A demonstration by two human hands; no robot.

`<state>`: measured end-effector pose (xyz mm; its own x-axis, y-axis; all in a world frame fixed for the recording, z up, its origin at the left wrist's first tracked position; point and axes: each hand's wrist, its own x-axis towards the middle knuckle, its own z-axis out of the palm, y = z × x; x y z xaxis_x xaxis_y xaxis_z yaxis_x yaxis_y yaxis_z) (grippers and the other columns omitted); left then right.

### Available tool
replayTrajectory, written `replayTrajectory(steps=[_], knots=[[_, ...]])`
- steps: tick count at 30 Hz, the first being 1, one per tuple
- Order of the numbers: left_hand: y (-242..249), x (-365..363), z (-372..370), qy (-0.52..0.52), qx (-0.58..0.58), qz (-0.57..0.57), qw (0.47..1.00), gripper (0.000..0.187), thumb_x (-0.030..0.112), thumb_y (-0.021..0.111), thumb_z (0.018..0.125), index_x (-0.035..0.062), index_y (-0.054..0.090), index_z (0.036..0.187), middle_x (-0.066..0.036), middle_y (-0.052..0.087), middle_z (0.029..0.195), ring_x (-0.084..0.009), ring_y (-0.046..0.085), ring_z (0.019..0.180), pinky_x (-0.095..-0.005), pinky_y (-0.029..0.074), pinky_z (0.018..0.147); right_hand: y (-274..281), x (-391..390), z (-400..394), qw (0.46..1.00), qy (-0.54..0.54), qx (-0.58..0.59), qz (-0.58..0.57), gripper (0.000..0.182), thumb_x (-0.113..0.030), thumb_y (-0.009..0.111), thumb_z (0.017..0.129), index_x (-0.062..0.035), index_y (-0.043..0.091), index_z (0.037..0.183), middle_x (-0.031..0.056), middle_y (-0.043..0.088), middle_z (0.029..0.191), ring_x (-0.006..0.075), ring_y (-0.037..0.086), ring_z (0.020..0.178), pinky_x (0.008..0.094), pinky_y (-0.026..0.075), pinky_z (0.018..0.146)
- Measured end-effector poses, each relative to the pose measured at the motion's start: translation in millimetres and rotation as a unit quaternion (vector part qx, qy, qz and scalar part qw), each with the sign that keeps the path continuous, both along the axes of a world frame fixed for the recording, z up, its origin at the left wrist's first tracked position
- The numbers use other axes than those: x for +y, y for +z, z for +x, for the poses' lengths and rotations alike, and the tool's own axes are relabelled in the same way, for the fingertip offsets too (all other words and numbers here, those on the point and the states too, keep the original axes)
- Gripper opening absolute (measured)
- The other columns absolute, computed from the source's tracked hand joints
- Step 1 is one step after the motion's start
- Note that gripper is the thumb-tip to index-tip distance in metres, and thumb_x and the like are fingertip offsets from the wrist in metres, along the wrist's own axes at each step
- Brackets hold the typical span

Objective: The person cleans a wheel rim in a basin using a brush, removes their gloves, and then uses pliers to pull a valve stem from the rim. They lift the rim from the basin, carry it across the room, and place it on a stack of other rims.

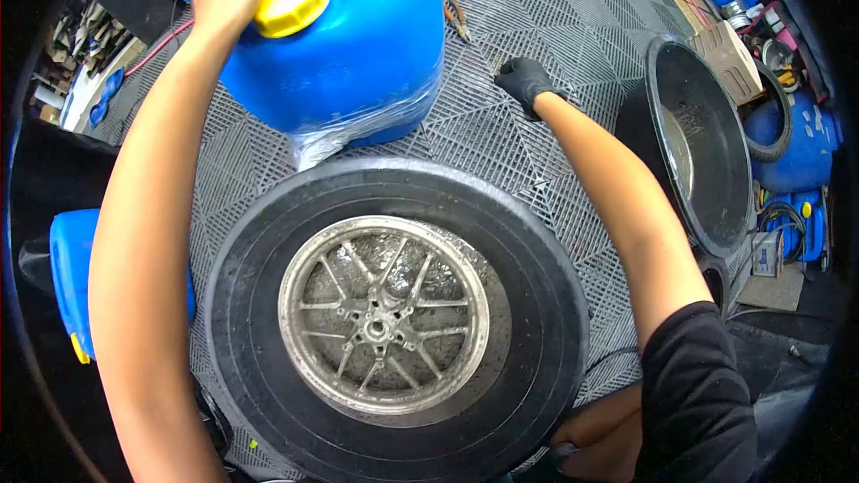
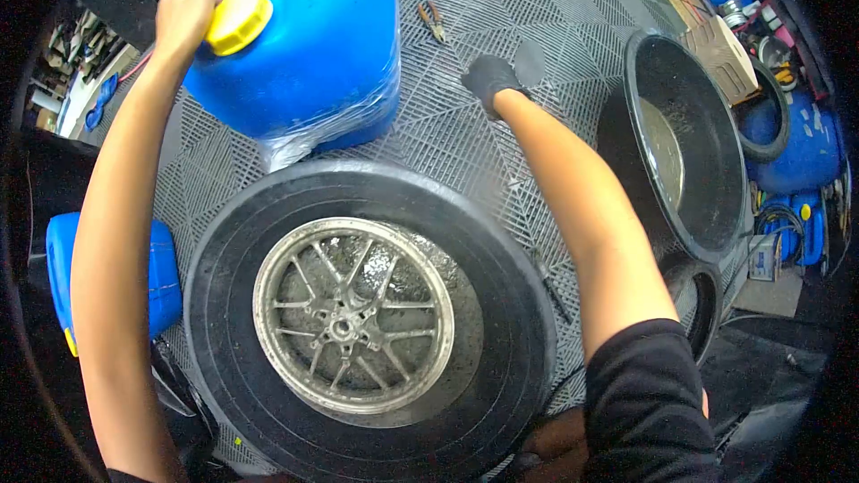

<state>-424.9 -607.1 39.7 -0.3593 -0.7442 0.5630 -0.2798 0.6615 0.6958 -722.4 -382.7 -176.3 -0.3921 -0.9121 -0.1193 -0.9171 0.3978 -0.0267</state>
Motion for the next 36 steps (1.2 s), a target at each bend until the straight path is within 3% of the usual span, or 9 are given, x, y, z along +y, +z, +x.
replayTrajectory(steps=[2,3,11,17,19,26,28,34,36], knots=[[-3.9,-2.9,-9.5,0.03,0.085,0.075,0.993,0.065,0.051,0.035,0.103,-0.0002,0.061,0.071,-0.011,0.063,0.056,-0.0187,0.058,0.049,-0.0315,0.045,0.05,-23.1,-22.1,-6.9,0.997,-0.051,-0.037,-0.042,0.027,-0.022,0.062,0.082,-0.0047,0.072,0.1,0.0206,0.068,0.107,0.0348,0.066,0.103,0.0415,0.053,0.09],[-2.5,-9.3,-13.0,0.059,0.092,0.096,0.989,0.065,0.052,0.036,0.102,0.0007,0.061,0.072,-0.011,0.062,0.055,-0.018,0.054,0.044,-0.0313,0.043,0.047,-33.1,-37.1,-9.9,0.958,-0.22,-0.155,-0.102,0.029,-0.025,0.064,0.081,-0.0029,0.071,0.097,0.0209,0.067,0.109,0.0364,0.064,0.106,0.042,0.051,0.092],[2.5,-8.5,-2.7,-0.03,0.086,0.161,0.983,0.069,0.063,0.042,0.097,0.001,0.063,0.074,-0.005,0.057,0.051,-0.0082,0.045,0.039,-0.0208,0.035,0.042,-116.1,-126.2,-49.7,0.9,-0.315,-0.171,-0.247,0.07,-0.034,0.087,0.061,0.0013,0.06,0.115,0.0283,0.063,0.115,0.0408,0.063,0.109,0.045,0.052,0.091],[-4.4,15.1,-7.3,-0.076,0.108,0.069,0.989,0.073,0.067,0.036,0.096,-0.0005,0.063,0.094,-0.007,0.065,0.068,-0.0088,0.057,0.063,-0.0213,0.043,0.065,-164.9,-161.6,-97.7,0.874,-0.284,-0.231,-0.319,0.047,-0.034,0.08,0.069,-0.0022,0.065,0.1,0.026,0.068,0.098,0.0438,0.066,0.095,0.0485,0.053,0.084],[5.8,15.7,0.7,-0.061,0.1,0.078,0.99,0.075,0.067,0.033,0.097,-0.0022,0.061,0.101,-0.009,0.066,0.074,-0.0106,0.058,0.071,-0.0234,0.043,0.072,-163.6,-174.0,-97.8,0.925,-0.272,-0.065,-0.257,0.037,-0.036,0.073,0.075,-0.0067,0.068,0.096,0.0237,0.069,0.093,0.0431,0.067,0.09,0.0493,0.053,0.081],[7.8,3.6,6.6,-0.099,0.05,0.124,0.986,0.075,0.064,0.03,0.099,-0.0034,0.062,0.104,-0.008,0.068,0.077,-0.0108,0.059,0.076,-0.0224,0.043,0.076,-173.3,-180.1,-137.0,0.948,-0.18,-0.158,-0.211,0.024,-0.017,0.058,0.085,0.0022,0.07,0.094,0.0263,0.069,0.099,0.0399,0.068,0.096,0.0487,0.054,0.083],[6.6,6.2,5.4,-0.084,0.039,0.127,0.988,0.073,0.064,0.03,0.099,-0.002,0.063,0.101,-0.007,0.068,0.077,-0.01,0.058,0.074,-0.0218,0.043,0.075,-112.2,-164.5,-94.8,0.973,-0.176,-0.149,0.029,0.025,-0.016,0.058,0.085,0.0006,0.071,0.098,0.0243,0.069,0.105,0.0372,0.068,0.099,0.047,0.055,0.084],[-3.7,16.9,-0.3,-0.1,0.069,0.083,0.989,0.07,0.062,0.03,0.1,0.0004,0.063,0.097,-0.006,0.069,0.074,-0.0082,0.057,0.069,-0.0204,0.042,0.07,-56.0,-149.8,-99.2,0.953,0.028,-0.009,0.301,0.027,-0.018,0.061,0.084,-0.0014,0.072,0.103,0.022,0.069,0.109,0.0354,0.068,0.101,0.0462,0.055,0.085],[-9.8,1.9,3.5,-0.135,0.097,0.117,0.979,0.067,0.059,0.031,0.101,0.0002,0.063,0.096,-0.006,0.068,0.074,-0.008,0.057,0.068,-0.0205,0.042,0.069,-43.2,-140.7,-85.3,0.993,-0.101,0.024,0.054,0.032,-0.016,0.061,0.083,-0.0029,0.071,0.11,0.0231,0.067,0.116,0.035,0.067,0.107,0.046,0.054,0.088]])
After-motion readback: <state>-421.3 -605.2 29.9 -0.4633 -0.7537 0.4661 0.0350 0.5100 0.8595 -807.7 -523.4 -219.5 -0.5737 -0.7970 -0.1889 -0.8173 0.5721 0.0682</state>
